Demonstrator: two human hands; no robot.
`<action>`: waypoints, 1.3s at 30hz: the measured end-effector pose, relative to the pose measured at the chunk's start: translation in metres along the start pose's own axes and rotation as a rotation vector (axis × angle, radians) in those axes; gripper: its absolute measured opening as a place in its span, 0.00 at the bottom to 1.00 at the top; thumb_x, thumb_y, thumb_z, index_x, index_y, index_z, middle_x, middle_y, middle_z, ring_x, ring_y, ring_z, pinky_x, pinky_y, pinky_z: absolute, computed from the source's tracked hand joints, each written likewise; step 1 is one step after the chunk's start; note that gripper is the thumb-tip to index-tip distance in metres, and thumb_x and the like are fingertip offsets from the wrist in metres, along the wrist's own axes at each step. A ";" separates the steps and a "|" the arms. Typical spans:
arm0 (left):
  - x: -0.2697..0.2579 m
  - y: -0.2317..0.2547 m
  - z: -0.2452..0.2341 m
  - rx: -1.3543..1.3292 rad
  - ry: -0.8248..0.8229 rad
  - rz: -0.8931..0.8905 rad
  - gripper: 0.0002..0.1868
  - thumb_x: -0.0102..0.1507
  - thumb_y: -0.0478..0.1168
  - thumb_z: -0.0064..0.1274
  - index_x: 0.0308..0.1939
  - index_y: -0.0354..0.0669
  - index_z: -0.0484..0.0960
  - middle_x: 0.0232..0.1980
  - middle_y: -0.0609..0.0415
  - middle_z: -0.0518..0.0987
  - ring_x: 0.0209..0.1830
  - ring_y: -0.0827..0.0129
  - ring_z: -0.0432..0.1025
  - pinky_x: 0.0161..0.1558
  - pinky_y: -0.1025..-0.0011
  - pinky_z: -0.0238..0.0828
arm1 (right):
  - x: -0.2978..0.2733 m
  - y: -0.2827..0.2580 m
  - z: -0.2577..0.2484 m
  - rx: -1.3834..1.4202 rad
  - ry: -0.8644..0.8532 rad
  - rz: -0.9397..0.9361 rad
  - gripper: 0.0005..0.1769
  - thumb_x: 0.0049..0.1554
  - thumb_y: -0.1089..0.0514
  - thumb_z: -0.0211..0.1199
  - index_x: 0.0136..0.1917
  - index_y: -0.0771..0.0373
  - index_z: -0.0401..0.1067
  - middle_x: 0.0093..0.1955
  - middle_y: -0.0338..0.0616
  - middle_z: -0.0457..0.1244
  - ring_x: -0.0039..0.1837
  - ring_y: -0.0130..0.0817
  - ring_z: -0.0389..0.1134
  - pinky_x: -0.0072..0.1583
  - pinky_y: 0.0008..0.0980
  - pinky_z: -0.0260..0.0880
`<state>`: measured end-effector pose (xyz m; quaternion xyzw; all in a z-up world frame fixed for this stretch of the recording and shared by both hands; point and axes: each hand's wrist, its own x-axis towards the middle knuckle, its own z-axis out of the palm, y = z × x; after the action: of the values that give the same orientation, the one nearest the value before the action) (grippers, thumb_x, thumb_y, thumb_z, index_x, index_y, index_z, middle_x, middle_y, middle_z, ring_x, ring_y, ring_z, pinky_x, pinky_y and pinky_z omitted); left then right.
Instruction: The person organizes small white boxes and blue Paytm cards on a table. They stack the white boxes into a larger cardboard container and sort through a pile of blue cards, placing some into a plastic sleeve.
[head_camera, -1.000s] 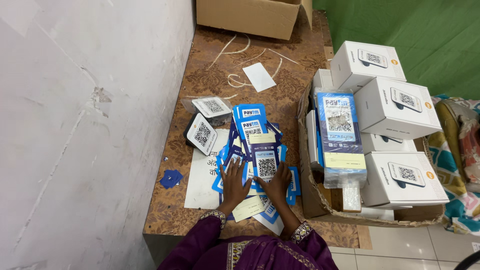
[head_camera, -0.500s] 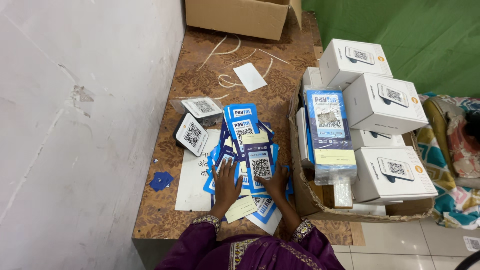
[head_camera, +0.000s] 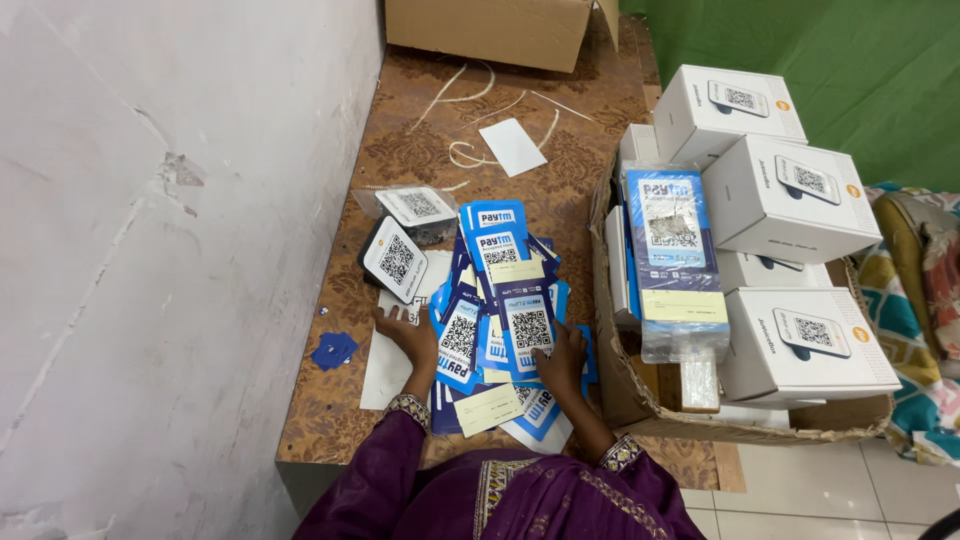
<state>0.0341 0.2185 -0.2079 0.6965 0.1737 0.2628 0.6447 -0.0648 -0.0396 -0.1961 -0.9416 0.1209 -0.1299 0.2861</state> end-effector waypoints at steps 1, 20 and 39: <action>0.014 -0.004 -0.001 0.011 0.011 -0.016 0.53 0.59 0.32 0.64 0.77 0.32 0.41 0.74 0.33 0.52 0.72 0.48 0.60 0.71 0.58 0.64 | 0.000 -0.003 -0.001 -0.022 0.009 -0.011 0.45 0.47 0.55 0.76 0.73 0.65 0.60 0.68 0.57 0.54 0.69 0.57 0.52 0.66 0.56 0.55; -0.006 0.078 -0.011 0.207 -0.130 0.104 0.30 0.70 0.49 0.59 0.65 0.28 0.75 0.73 0.33 0.55 0.71 0.42 0.57 0.65 0.52 0.61 | -0.015 -0.138 -0.180 0.055 -0.359 -0.240 0.27 0.56 0.50 0.67 0.66 0.61 0.68 0.67 0.53 0.60 0.70 0.53 0.61 0.65 0.48 0.66; -0.053 0.342 0.259 -0.306 -0.950 0.472 0.29 0.68 0.54 0.55 0.65 0.37 0.75 0.63 0.41 0.70 0.68 0.54 0.65 0.68 0.59 0.66 | 0.210 -0.061 -0.402 0.544 -0.070 -0.219 0.28 0.59 0.61 0.65 0.70 0.71 0.64 0.62 0.53 0.66 0.62 0.35 0.69 0.62 0.36 0.72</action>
<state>0.1111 -0.0582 0.1154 0.6569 -0.3374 0.0791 0.6696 0.0153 -0.2582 0.1983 -0.8417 -0.0308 -0.1553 0.5162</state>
